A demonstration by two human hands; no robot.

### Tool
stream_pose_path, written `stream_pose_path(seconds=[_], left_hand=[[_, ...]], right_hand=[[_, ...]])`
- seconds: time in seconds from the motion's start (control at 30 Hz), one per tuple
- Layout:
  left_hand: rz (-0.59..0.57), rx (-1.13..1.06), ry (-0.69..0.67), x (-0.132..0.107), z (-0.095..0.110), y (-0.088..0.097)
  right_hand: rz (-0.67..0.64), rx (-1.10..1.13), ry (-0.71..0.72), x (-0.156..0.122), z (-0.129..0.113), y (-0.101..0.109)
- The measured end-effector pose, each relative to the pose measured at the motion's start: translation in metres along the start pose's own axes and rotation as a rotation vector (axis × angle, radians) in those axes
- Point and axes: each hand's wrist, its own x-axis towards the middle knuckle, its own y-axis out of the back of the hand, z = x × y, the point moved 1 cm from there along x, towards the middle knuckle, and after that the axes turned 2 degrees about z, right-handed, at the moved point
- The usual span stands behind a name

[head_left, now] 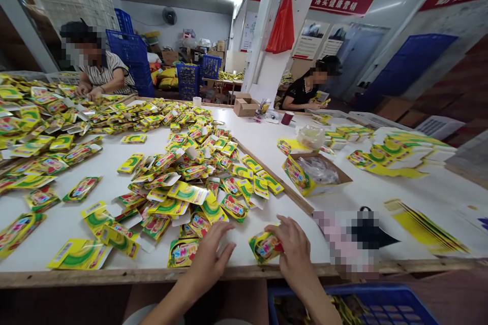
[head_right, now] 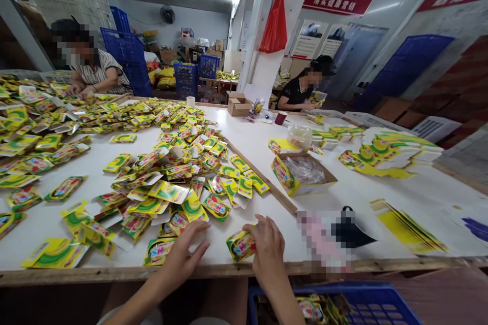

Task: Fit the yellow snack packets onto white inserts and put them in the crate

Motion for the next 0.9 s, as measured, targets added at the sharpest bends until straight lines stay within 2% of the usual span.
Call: stream_pose_path(seconds=[0.1,0.17,0.3,0.37,0.43,0.53,0.6,0.7,0.77,0.9], left_hand=[[-0.083,-0.093,0.016,0.011,0.002,-0.021],[-0.114,-0.206,0.057,0.015,0.000,-0.036],[-0.073,-0.420,0.145,0.013,-0.008,-0.047],[-0.069,-0.459,0.157,0.009,-0.010,-0.045],[-0.092,-0.443,0.154,0.007,-0.011,-0.043],[-0.111,-0.382,0.156,0.009,-0.009,-0.041],[-0.059,-0.323,0.150,0.014,-0.007,-0.039],[0.032,-0.211,0.094,0.021,-0.005,-0.036],[0.048,-0.185,0.081,0.023,-0.005,-0.035],[0.047,-0.214,0.143,0.021,-0.009,-0.031]], right_hand=[[0.055,0.087,0.126,0.003,-0.022,0.007],[0.100,0.222,0.115,0.004,-0.034,0.002],[0.236,0.663,-0.152,-0.003,-0.038,-0.019],[0.203,0.873,-0.261,-0.010,-0.035,-0.031],[0.146,0.983,-0.305,-0.014,-0.033,-0.038],[0.074,1.008,-0.287,-0.011,-0.034,-0.038],[0.033,0.991,-0.248,-0.004,-0.035,-0.034],[0.038,0.950,-0.194,0.006,-0.038,-0.030],[0.069,0.958,-0.218,0.010,-0.039,-0.031],[0.094,1.023,-0.322,0.012,-0.039,-0.037]])
